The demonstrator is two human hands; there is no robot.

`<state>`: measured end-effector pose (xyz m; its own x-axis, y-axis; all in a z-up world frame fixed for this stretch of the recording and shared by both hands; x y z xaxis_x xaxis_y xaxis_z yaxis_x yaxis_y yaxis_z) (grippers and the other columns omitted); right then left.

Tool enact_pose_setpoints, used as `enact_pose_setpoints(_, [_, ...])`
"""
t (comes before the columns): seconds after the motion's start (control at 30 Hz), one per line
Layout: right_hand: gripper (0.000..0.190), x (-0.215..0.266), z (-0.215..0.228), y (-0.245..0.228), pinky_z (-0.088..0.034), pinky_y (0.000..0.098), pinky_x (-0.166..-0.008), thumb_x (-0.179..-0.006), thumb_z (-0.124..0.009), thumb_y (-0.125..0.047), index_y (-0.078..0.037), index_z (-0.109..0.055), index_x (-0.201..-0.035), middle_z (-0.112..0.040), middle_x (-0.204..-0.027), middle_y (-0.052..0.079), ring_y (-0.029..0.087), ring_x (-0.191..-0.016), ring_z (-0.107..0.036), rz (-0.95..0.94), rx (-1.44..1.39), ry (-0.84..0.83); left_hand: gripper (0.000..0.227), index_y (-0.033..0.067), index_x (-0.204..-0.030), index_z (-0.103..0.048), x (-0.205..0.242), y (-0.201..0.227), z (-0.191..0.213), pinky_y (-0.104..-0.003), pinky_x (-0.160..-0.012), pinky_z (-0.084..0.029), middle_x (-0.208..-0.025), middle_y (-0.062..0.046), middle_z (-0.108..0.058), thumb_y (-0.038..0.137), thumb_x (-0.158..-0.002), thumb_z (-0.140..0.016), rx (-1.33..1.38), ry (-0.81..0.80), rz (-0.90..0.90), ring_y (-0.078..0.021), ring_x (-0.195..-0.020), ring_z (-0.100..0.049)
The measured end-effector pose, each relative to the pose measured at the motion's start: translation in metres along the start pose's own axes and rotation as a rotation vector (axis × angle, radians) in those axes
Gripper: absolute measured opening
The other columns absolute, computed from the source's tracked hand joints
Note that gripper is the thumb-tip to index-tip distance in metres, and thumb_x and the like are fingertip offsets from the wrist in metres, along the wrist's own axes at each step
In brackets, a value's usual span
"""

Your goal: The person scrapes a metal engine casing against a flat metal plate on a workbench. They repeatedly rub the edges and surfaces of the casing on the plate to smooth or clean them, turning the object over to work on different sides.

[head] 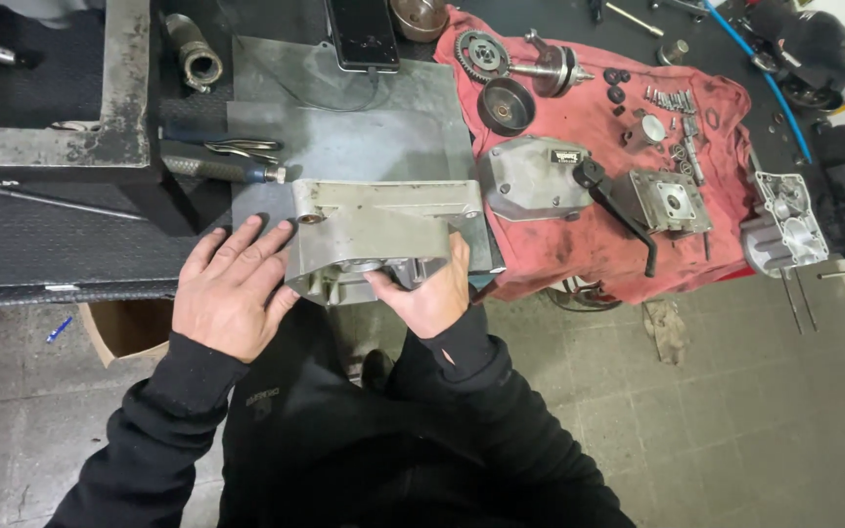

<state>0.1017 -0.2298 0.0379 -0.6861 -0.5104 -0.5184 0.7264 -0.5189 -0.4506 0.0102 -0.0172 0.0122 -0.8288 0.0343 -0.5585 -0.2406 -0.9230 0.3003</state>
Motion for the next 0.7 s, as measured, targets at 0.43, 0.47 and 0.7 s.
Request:
enact_pose_setpoints(0.43, [0.047,0.011,0.003,0.01,-0.03,0.0488,-0.103,-0.079,-0.085,-0.038,-0.018,-0.07,-0.119,-0.064,-0.118,0.006,0.034,-0.11,-0.047,-0.044,0.162,-0.022,0.036,0.0118,-0.116,-0.073,-0.001,-0.002,-0.001,-0.055,-0.119,-0.037,-0.143,-0.003,-0.065,0.029,-0.085,-0.075,-0.049,-0.058,0.014,-0.0268,-0.139,-0.055])
enact_pose_setpoints(0.47, [0.048,0.011,0.004,0.013,-0.03,0.0493,-0.103,-0.079,-0.085,-0.039,-0.018,-0.07,-0.12,-0.064,-0.119,0.006,0.035,-0.11,-0.047,-0.051,0.175,-0.029,0.04,0.0145,-0.123,-0.074,-0.001,-0.002,0.0,-0.056,-0.118,-0.037,-0.141,-0.003,-0.066,0.03,-0.086,-0.074,-0.054,-0.05,0.011,-0.0269,-0.138,-0.056])
enact_pose_setpoints(0.7, [0.052,0.026,0.039,0.066,-0.032,0.0548,-0.108,-0.079,-0.085,-0.036,-0.014,-0.07,-0.124,-0.067,-0.127,0.008,0.035,-0.125,-0.055,-0.018,0.229,-0.001,0.042,0.0181,-0.13,-0.072,-0.006,0.002,0.005,-0.053,-0.118,-0.038,-0.141,-0.003,-0.067,0.039,-0.094,-0.07,-0.004,-0.018,0.031,-0.0264,-0.137,-0.057])
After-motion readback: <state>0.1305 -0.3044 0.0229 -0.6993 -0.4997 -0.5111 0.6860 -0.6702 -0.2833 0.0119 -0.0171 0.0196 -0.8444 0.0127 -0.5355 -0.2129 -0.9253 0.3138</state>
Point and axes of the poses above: each hand's wrist, its own x-axis away from the middle knuckle, its own z-axis out of the back of the hand, y = z × x, the point moved 4 cm from there along -x, towards the middle knuckle
